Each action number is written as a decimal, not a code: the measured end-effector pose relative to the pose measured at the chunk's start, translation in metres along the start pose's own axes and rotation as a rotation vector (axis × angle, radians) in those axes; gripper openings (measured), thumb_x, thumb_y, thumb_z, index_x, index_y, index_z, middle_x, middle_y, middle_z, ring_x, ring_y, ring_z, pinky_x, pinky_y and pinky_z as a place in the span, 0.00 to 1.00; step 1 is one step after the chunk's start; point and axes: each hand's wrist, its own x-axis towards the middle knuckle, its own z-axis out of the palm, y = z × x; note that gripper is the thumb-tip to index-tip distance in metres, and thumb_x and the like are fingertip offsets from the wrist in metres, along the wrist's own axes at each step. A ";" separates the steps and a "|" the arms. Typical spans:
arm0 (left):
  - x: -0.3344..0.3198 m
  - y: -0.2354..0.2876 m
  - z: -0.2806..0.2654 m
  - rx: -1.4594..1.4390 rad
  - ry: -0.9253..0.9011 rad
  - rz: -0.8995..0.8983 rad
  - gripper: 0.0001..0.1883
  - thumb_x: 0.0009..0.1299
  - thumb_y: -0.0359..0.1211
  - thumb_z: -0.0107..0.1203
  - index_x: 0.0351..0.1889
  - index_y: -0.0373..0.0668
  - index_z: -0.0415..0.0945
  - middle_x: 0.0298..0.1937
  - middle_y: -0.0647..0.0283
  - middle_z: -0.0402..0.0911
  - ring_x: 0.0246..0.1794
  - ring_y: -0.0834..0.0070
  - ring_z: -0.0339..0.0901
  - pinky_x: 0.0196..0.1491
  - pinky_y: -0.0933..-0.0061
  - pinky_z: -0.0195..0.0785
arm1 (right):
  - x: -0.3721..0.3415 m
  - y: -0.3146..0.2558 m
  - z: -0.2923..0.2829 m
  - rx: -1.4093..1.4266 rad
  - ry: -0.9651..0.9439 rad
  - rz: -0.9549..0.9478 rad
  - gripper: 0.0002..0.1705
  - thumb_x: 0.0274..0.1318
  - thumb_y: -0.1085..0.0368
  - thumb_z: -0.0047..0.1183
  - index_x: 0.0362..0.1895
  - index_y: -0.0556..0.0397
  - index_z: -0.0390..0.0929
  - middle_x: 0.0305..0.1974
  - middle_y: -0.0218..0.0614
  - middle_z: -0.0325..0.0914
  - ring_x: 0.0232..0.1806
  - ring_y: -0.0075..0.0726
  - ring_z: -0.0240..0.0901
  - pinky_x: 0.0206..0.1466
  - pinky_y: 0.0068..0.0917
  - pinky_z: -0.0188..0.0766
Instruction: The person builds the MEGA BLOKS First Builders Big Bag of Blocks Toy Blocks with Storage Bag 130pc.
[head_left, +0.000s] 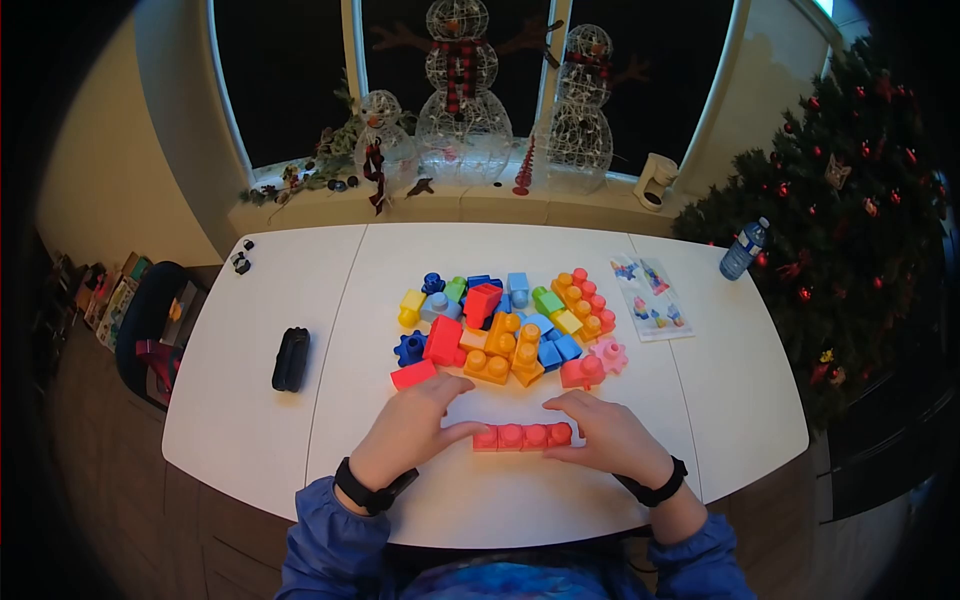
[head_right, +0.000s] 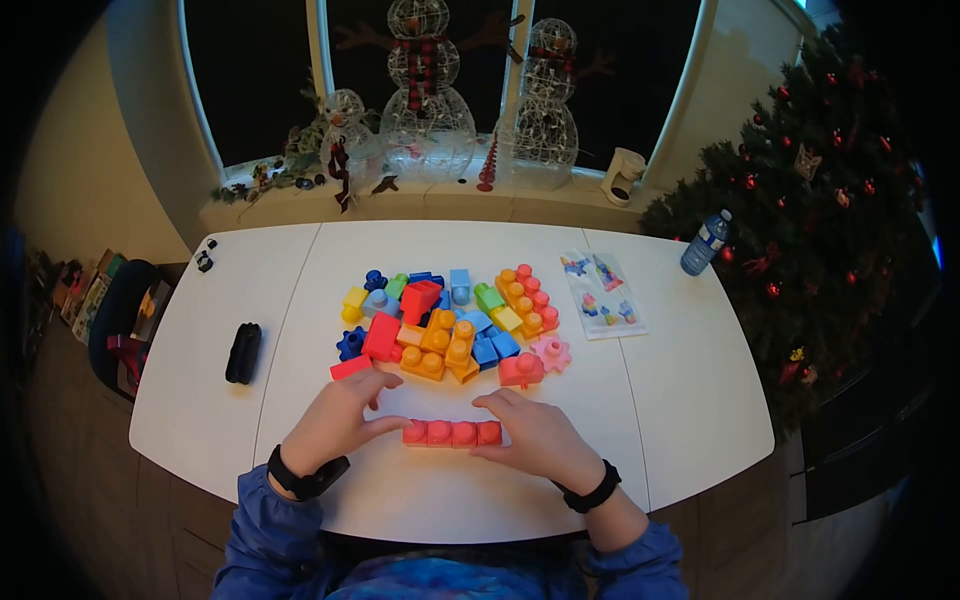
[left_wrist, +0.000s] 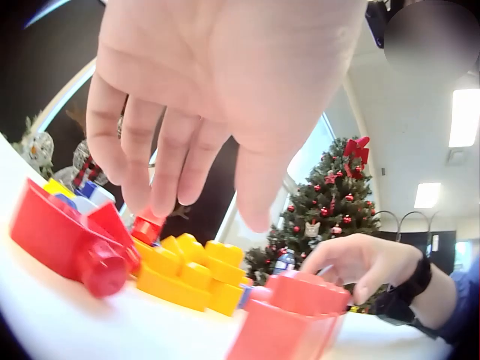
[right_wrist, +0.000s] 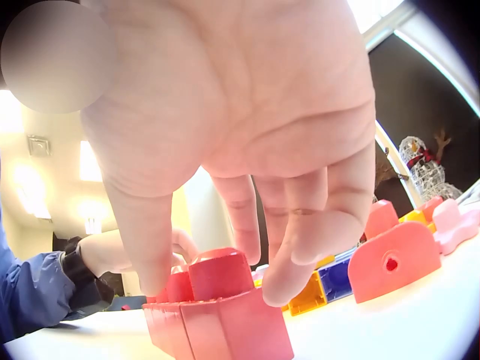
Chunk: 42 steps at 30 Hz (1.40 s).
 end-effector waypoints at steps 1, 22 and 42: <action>0.001 -0.009 -0.005 0.097 0.079 0.001 0.23 0.61 0.39 0.75 0.50 0.38 0.81 0.43 0.54 0.84 0.43 0.55 0.82 0.46 0.61 0.77 | -0.001 0.000 -0.003 -0.013 0.001 0.007 0.29 0.54 0.51 0.72 0.57 0.47 0.79 0.53 0.37 0.81 0.47 0.47 0.83 0.46 0.40 0.81; 0.002 -0.088 -0.027 -0.043 -0.101 -0.229 0.18 0.62 0.33 0.74 0.44 0.34 0.82 0.38 0.48 0.86 0.38 0.55 0.84 0.44 0.64 0.77 | -0.007 -0.008 -0.009 0.064 0.084 -0.074 0.20 0.58 0.54 0.70 0.51 0.48 0.82 0.47 0.33 0.82 0.39 0.42 0.83 0.40 0.35 0.80; -0.025 0.003 -0.026 -0.288 -0.259 -0.007 0.15 0.78 0.38 0.59 0.52 0.36 0.79 0.40 0.48 0.85 0.39 0.52 0.83 0.46 0.62 0.76 | 0.017 -0.062 0.013 0.158 0.243 -0.539 0.21 0.57 0.65 0.70 0.55 0.51 0.81 0.52 0.35 0.81 0.47 0.42 0.82 0.48 0.34 0.81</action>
